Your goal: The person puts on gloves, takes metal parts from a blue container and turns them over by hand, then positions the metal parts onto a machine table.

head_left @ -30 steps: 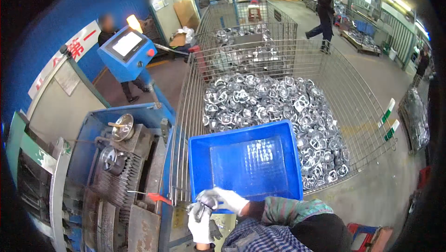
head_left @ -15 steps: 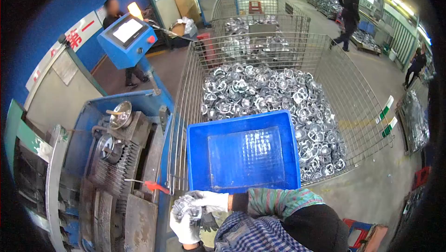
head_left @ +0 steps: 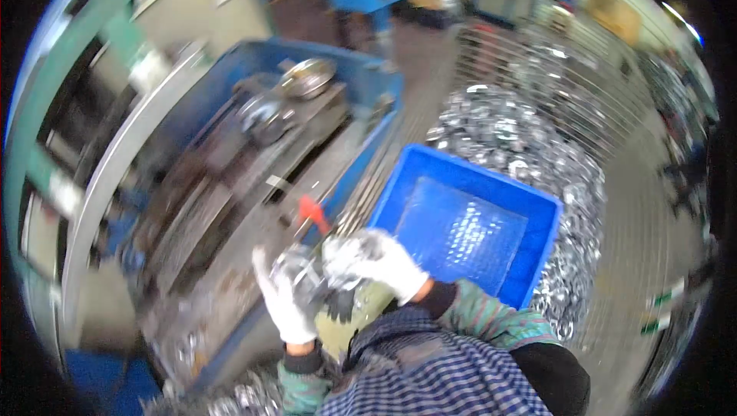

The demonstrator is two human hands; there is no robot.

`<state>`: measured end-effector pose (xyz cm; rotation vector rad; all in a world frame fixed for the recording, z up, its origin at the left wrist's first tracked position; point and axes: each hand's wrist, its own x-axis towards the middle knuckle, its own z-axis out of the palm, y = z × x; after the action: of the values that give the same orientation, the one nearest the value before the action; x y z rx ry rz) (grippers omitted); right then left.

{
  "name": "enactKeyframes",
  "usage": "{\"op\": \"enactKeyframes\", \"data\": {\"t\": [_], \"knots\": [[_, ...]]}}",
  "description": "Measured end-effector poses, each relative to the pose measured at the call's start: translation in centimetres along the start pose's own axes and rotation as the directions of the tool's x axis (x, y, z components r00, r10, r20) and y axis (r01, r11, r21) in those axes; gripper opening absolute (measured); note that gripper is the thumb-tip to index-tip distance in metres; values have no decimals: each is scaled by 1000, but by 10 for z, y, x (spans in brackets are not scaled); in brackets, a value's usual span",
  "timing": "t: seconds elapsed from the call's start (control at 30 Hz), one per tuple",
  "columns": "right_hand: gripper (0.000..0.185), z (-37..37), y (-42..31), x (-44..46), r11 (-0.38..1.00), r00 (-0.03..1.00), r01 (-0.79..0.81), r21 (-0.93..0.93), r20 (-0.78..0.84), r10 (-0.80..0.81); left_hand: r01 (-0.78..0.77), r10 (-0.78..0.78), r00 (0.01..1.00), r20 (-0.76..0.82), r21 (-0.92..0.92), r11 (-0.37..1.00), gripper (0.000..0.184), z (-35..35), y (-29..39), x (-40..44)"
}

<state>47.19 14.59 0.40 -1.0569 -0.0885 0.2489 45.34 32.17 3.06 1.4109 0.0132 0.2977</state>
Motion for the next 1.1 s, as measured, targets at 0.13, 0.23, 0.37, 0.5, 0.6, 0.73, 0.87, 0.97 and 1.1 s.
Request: {"op": "enactKeyframes", "data": {"t": [0.13,0.23,0.37,0.5,0.6,0.73,0.87,0.97,1.1], "knots": [[57,9,-11,2,982,998,-10,190,-66,23,28,-28,1000,4,-286,958,60,-10,13,-6],[63,13,-18,4,941,997,-58,335,69,37,133,-138,990,24,-478,868,60,-23,21,-9],[62,32,-19,7,932,986,-101,349,162,46,136,-151,988,24,-580,803,60,-41,31,-18],[60,42,-18,10,902,967,-173,397,244,78,126,-162,987,11,-681,721,55,-48,45,-31],[60,51,-19,10,881,953,-234,412,277,124,89,-169,985,-31,-749,657,54,-50,51,-39],[58,63,-27,9,844,924,-308,439,349,156,17,-150,986,-76,-844,536,47,-51,54,-49],[58,70,-33,7,793,901,-387,470,374,218,-51,-195,966,-169,-866,498,41,-46,65,-55],[58,72,-36,7,749,883,-433,501,401,242,-89,-247,937,-247,-853,514,37,-38,76,-55],[60,70,-34,7,706,859,-477,524,447,249,-113,-250,933,-259,-870,480,38,-34,80,-59]]}}
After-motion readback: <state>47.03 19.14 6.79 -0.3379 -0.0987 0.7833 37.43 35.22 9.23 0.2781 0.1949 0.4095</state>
